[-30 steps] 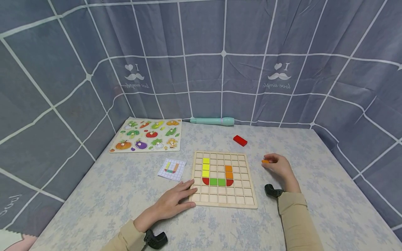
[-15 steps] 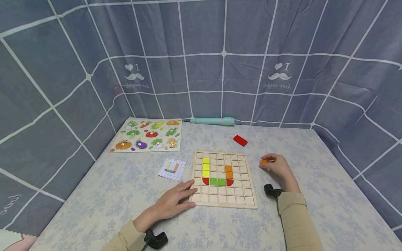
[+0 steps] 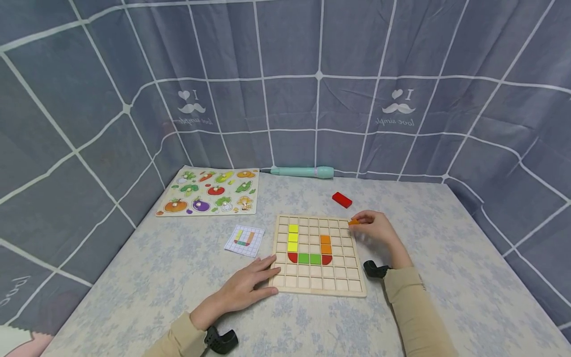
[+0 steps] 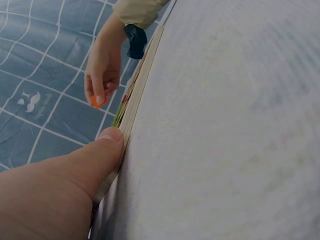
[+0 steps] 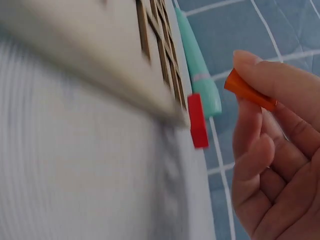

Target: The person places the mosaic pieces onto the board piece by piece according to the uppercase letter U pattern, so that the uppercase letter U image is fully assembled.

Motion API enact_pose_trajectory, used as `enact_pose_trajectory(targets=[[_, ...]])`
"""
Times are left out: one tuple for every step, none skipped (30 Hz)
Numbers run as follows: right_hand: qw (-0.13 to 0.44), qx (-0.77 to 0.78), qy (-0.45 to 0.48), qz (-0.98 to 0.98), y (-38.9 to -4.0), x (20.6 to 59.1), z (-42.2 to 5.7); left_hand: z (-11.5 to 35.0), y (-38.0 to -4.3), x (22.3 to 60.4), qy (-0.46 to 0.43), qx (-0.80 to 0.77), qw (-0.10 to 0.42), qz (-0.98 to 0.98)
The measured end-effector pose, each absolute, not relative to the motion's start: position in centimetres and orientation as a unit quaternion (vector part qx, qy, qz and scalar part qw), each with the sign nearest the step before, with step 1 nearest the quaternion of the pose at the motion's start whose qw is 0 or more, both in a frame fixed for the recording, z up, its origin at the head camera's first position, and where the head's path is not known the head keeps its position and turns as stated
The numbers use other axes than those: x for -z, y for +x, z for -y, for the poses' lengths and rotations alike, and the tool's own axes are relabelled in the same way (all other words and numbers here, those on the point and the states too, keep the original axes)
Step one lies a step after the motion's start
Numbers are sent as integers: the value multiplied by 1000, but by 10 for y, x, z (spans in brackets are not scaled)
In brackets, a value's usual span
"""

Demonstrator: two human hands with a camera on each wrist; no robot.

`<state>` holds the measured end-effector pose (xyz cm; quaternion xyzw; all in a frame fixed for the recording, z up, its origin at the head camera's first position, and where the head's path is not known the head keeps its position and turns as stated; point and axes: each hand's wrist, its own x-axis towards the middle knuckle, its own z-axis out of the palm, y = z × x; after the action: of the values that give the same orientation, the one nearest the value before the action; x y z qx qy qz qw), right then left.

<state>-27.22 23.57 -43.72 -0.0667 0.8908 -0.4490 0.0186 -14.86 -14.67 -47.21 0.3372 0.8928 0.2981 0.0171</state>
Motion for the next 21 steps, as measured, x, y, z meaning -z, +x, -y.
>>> enact_pose_trajectory(targets=[[24,451,-71,-889,-272,436,-232,147,-149,472,339,-298,17,-892],[28,452,-75,-888,-272,434,-229,147,-149,473,340,-298,16,-892],[32,453,-79,-888,-272,433,-226,147,-149,473,340,-297,15,-892],[36,453,-81,-887,-272,432,-223,146,-149,473,341,-296,14,-892],[40,453,-85,-887,-273,431,-220,146,-149,473,342,-295,12,-892],[43,451,-89,-887,-273,430,-218,147,-149,473,342,-295,11,-892],[46,450,-94,-887,-274,429,-215,146,-149,472,343,-295,10,-892],[51,450,-99,-886,-276,429,-213,146,-149,472,343,-295,9,-892],[56,452,-104,-884,-277,429,-210,146,-149,471,343,-295,8,-891],[59,454,-109,-882,-279,429,-207,146,-148,471,344,-296,9,-891],[63,455,-113,-881,-281,429,-205,147,-148,470,344,-296,9,-891],[66,454,-119,-880,-283,430,-202,147,-148,470,344,-297,10,-891],[68,451,-126,-881,-285,431,-199,147,-148,470,343,-297,11,-891],[69,448,-131,-882,-287,432,-197,146,-148,470,342,-297,12,-891],[72,446,-134,-882,-289,433,-194,146,-148,470,342,-296,13,-892],[77,444,-138,-882,-290,434,-192,146,-148,469,342,-296,14,-892],[87,450,-143,-877,-292,435,-190,146,-148,469,342,-296,15,-892],[99,458,-147,-871,-293,436,-188,146,-148,469,342,-296,15,-892],[111,467,-146,-865,-294,437,-185,146,-147,469,343,-297,15,-891],[126,479,-146,-856,-295,438,-184,146,-147,469,344,-296,14,-891],[140,491,-144,-847,-295,439,-182,146,-148,469,345,-296,13,-890]])
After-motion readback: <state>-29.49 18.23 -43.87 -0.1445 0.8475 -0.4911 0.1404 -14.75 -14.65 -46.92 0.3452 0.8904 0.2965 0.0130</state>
